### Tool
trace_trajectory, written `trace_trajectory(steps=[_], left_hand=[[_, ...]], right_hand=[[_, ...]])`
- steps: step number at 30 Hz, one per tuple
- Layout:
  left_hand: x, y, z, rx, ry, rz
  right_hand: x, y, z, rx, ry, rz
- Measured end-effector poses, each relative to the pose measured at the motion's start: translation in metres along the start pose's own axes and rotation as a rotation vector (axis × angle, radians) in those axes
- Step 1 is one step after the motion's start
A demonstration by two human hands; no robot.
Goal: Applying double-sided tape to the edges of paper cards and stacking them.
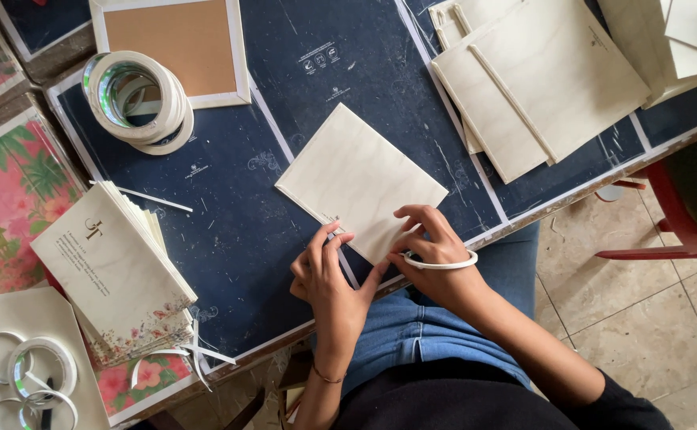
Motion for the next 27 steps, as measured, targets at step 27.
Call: trace_trajectory(steps=[27], left_hand=[[-0.002, 0.014, -0.006, 0.068, -0.101, -0.086]], right_hand=[[0.051, 0.059, -0.014, -0.059, -0.158, 0.316]])
Point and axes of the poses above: each hand's wrist, its own z-axis away from the middle knuckle, its own y-axis out of the back of the hand, x = y × z, the point moved 5 cm from there along -z, towards the middle knuckle, and after that the axes turned 10 degrees about -x, right-handed, at the moved point
